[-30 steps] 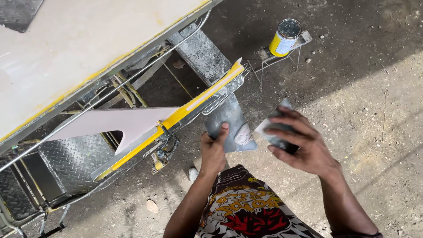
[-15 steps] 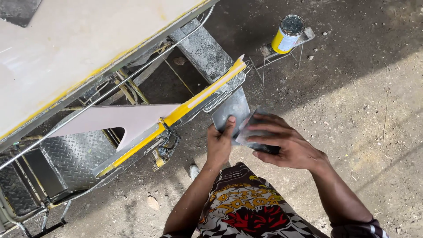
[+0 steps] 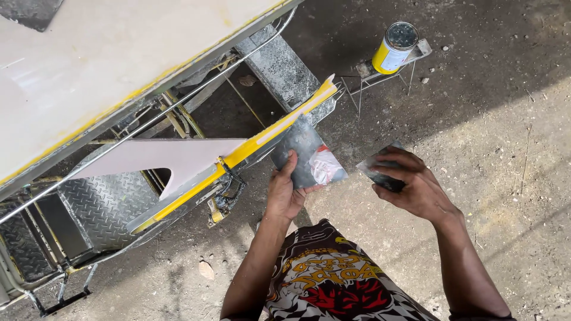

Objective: The person scoops body filler from a bucket using a putty knife and applies it to a metal panel. They then use a second putty knife to spread and smooth the filler along the edge of the panel.

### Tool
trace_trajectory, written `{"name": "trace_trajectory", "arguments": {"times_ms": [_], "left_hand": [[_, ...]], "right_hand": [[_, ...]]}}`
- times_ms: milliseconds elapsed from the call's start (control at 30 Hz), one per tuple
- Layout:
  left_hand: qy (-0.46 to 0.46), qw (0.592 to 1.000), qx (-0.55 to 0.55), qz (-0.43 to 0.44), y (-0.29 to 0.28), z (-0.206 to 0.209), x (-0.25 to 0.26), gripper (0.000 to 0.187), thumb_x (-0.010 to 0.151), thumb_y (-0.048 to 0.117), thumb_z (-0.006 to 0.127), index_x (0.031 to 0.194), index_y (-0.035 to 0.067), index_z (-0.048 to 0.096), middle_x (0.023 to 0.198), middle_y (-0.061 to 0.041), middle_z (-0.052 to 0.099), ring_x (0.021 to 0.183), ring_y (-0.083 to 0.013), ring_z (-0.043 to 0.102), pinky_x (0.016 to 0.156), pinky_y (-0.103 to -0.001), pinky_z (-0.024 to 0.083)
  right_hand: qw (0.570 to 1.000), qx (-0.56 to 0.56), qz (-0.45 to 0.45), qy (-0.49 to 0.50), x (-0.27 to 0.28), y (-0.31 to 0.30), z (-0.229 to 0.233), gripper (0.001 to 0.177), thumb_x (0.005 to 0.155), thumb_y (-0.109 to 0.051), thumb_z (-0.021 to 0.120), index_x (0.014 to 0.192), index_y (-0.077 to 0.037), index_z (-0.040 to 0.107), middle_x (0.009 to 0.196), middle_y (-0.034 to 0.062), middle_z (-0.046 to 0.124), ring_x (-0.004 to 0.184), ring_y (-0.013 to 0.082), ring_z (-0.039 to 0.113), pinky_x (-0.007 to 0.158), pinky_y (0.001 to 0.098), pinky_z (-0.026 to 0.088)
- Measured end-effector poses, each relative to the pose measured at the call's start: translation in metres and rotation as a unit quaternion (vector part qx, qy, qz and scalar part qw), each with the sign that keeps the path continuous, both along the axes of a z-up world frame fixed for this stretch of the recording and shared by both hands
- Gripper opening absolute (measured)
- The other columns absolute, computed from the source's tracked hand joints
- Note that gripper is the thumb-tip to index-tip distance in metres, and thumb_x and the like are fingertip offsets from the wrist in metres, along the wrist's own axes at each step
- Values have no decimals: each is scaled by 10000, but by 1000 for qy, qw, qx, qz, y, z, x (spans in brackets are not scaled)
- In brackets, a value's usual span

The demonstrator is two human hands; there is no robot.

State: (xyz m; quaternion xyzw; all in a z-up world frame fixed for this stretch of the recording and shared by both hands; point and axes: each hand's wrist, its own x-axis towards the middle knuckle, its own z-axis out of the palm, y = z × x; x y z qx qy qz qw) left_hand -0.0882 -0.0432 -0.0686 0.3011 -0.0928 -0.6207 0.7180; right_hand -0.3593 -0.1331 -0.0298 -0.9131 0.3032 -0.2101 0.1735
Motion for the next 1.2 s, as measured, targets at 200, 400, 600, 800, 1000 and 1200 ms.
{"name": "trace_trajectory", "arguments": {"times_ms": [200,400,600,800,1000,1200], "left_hand": [[57,998,19,3,-1,19,1,630,913,317,725,1395,-4,476,1261,-175,670,1098,-338,724,861,-555,587],[56,998,2,-27,4,20,0,651,903,313,754,1401,2,473,1247,-158,675,1088,-310,721,888,-576,632],[-157,987,26,32,4,-5,1,485,931,378,721,1230,12,614,1085,-106,716,943,-225,734,792,-421,643],[-588,808,-18,22,13,23,-20,488,1072,416,589,837,-3,674,592,-56,570,547,-133,559,527,-358,435],[-643,760,-52,82,22,73,-15,422,1082,371,538,1020,-11,707,618,-82,615,523,-135,608,519,-350,491],[-550,829,-2,103,18,27,-10,408,1044,383,554,1015,29,757,661,-71,706,563,-181,706,530,-345,560]], "right_hand": [[988,-19,123,-93,30,36,26,489,658,-243,884,1120,-155,751,1310,51,671,1330,316,560,1138,500,460],[990,-19,142,-7,38,30,26,467,657,-219,877,1102,-137,759,1240,65,688,1313,349,541,1091,489,468],[995,-39,56,-80,11,7,27,471,716,-222,858,1170,-174,743,1347,55,673,1386,308,529,1177,494,450],[985,-106,106,-84,58,36,46,442,760,-294,844,1177,-189,745,1354,48,654,1403,309,481,1189,524,393],[984,-5,170,-56,57,32,16,429,731,-266,852,1135,-159,755,1315,3,675,1391,291,504,1180,504,410],[941,65,196,-268,43,36,-17,428,782,-184,854,1194,-223,743,1427,42,647,1486,352,482,1235,528,453]]}}
